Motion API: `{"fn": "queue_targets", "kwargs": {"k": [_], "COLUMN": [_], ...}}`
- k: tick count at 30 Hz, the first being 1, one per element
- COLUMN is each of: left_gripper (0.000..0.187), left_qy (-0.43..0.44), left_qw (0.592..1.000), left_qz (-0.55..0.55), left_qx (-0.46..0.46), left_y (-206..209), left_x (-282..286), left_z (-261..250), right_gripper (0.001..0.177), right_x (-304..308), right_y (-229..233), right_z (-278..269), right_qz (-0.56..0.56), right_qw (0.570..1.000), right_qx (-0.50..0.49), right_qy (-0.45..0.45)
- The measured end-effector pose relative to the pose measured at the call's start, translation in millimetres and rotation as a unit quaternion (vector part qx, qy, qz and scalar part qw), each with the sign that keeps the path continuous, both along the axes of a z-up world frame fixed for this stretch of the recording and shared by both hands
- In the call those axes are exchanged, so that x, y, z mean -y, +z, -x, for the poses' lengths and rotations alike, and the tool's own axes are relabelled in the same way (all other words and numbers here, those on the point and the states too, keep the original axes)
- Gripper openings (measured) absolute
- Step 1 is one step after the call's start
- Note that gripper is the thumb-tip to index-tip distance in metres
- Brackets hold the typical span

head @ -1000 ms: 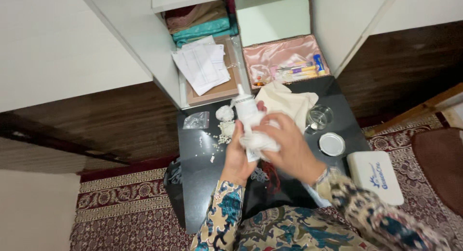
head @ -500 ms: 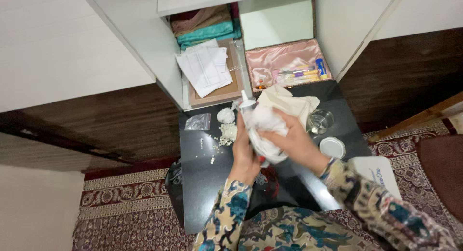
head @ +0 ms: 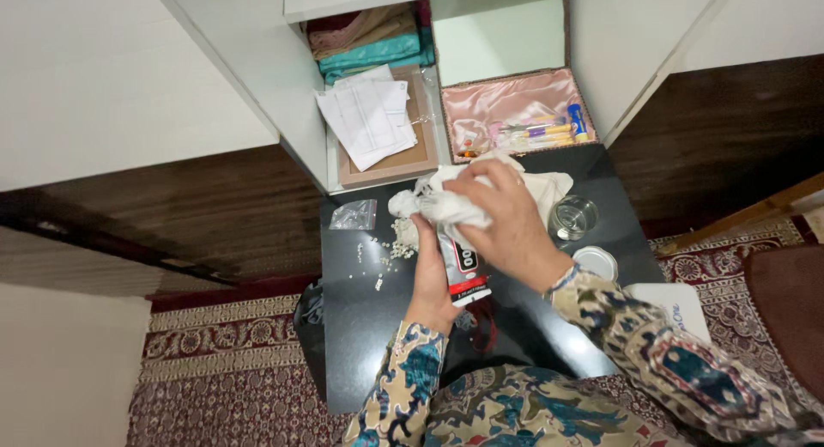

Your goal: The person wipes a tube of glue and other objects with a cloth, then folds a small white bag and places it into a decorative box on a shelf.

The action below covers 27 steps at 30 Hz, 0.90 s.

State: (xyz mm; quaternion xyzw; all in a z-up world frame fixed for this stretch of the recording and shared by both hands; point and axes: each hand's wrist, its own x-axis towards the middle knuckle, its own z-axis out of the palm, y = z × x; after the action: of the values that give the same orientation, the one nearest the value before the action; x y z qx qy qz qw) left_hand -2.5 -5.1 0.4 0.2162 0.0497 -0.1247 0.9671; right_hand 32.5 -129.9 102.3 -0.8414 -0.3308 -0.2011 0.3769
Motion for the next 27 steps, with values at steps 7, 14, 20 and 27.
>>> {"fn": "queue_targets", "kwargs": {"k": [7,14,20,27], "left_gripper": [0.075,0.071,0.066,0.067], "left_qy": [0.089,0.015,0.06,0.028], "left_qw": [0.995,0.999,0.995,0.992], "left_qz": [0.016,0.031,0.056,0.094], "left_qx": [0.037,0.032,0.065,0.077], "left_y": [33.4,-8.5,28.0,12.0], "left_x": [-27.6,-5.4,-14.4,0.1], "left_z": [-15.4,-5.9,-11.6,-7.2], "right_gripper": [0.058,0.047,0.054,0.041], "right_x": [-1.1,3.9,17.9,42.9], "right_y": [-20.8,-8.1,-29.7,-46.9], "right_z": [61.3,-11.2,24.5,17.7], "right_qz": [0.045,-0.023,-0.056,-0.135], "right_qw": [0.989,1.0,0.989,0.962], "right_qx": [-0.071,-0.007,-0.112,-0.196], "right_qy": [0.121,0.016,0.079,0.132]}}
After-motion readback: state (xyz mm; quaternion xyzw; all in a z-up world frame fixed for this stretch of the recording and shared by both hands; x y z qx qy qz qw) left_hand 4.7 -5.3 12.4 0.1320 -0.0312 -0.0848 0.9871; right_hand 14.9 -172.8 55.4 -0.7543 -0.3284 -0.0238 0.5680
